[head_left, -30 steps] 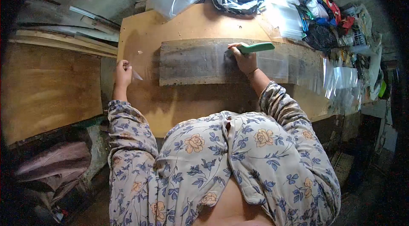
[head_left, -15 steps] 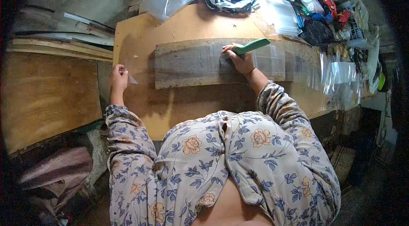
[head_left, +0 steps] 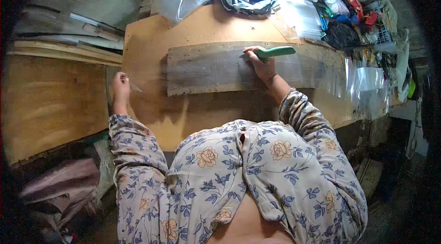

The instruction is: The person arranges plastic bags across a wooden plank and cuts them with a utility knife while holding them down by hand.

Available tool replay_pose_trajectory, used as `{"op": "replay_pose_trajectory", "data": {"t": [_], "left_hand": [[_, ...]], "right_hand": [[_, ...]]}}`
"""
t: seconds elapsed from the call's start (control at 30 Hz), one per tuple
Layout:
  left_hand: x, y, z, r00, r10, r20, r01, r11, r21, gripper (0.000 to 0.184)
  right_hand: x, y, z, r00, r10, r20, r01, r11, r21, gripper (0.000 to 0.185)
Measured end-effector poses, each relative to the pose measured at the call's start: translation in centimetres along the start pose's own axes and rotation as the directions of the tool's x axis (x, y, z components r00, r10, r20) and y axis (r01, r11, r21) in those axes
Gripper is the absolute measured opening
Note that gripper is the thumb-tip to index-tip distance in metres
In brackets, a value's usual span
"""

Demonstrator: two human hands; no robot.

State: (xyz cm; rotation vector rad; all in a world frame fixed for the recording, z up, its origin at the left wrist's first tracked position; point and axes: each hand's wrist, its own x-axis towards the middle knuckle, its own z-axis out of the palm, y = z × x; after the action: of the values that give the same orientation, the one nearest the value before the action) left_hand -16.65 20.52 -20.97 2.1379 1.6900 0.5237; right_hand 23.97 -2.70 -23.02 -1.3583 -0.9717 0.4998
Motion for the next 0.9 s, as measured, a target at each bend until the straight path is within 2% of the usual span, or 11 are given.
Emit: {"op": "replay_pose_trajectory", "data": {"t": [0.07, 0.13, 0.23, 0.3, 0.37, 0.4, 0.43, 0.5, 0.67, 0.8, 0.9], "left_hand": [[-0.3, -1.1, -0.3, 0.999, -0.054, -0.003, 0.054, 0.999, 0.006, 0.018], [-0.3, -1.7, -0.2, 0.986, -0.159, -0.052, 0.167, 0.951, 0.261, 0.023], [-0.1, 0.0, 0.7, 0.989, -0.094, -0.115, 0.134, 0.9, 0.416, 0.028], [-1.9, 6.2, 2.2, 0.936, 0.295, -0.194, -0.28, 0.954, 0.105, 0.033], [-3.8, 12.8, 4.8, 0.657, 0.702, -0.277, -0.724, 0.689, 0.031, 0.034], [-6.0, 15.6, 6.3, 0.782, 0.62, -0.067, -0.623, 0.78, -0.061, 0.035], [-8.1, 18.2, 7.2, 0.803, 0.574, 0.16, -0.596, 0.777, 0.205, 0.048], [-8.7, 19.1, 9.7, 0.781, 0.556, 0.285, -0.601, 0.793, 0.1, 0.049], [-8.2, 19.9, 9.9, 0.762, 0.572, 0.305, -0.637, 0.747, 0.19, 0.049], [-7.9, 19.9, 10.1, 0.756, 0.582, 0.299, -0.643, 0.746, 0.175, 0.05], [-7.6, 20.1, 9.6, 0.747, 0.58, 0.324, -0.648, 0.744, 0.163, 0.051]], "right_hand": [[-0.5, -0.2, 0.5, 0.996, -0.05, 0.072, 0.057, 0.994, -0.092, 0.005], [-0.5, -0.1, 1.5, 0.996, -0.071, 0.045, 0.073, 0.996, -0.05, 0.01], [-0.3, -0.6, 2.1, 0.998, -0.054, 0.037, 0.059, 0.986, -0.158, 0.01], [-0.2, -0.9, 1.9, 0.998, -0.039, 0.044, 0.046, 0.987, -0.152, 0.009], [-0.1, -1.4, 1.8, 0.998, -0.031, 0.052, 0.038, 0.988, -0.152, 0.009], [-0.1, -1.7, 1.8, 0.997, -0.045, 0.056, 0.053, 0.986, -0.159, 0.01], [-0.1, -1.9, 1.8, 0.996, -0.057, 0.062, 0.066, 0.984, -0.167, 0.011], [0.1, -1.6, 1.5, 0.996, -0.075, 0.054, 0.083, 0.983, -0.161, 0.01], [1.0, -0.8, 0.8, 0.999, -0.028, 0.039, 0.033, 0.991, -0.128, 0.01], [1.8, -1.1, 0.5, 0.99, -0.138, 0.028, 0.14, 0.954, -0.266, 0.011], [1.5, -2.7, 0.8, 0.998, -0.056, 0.035, 0.061, 0.987, -0.149, 0.011]]}}
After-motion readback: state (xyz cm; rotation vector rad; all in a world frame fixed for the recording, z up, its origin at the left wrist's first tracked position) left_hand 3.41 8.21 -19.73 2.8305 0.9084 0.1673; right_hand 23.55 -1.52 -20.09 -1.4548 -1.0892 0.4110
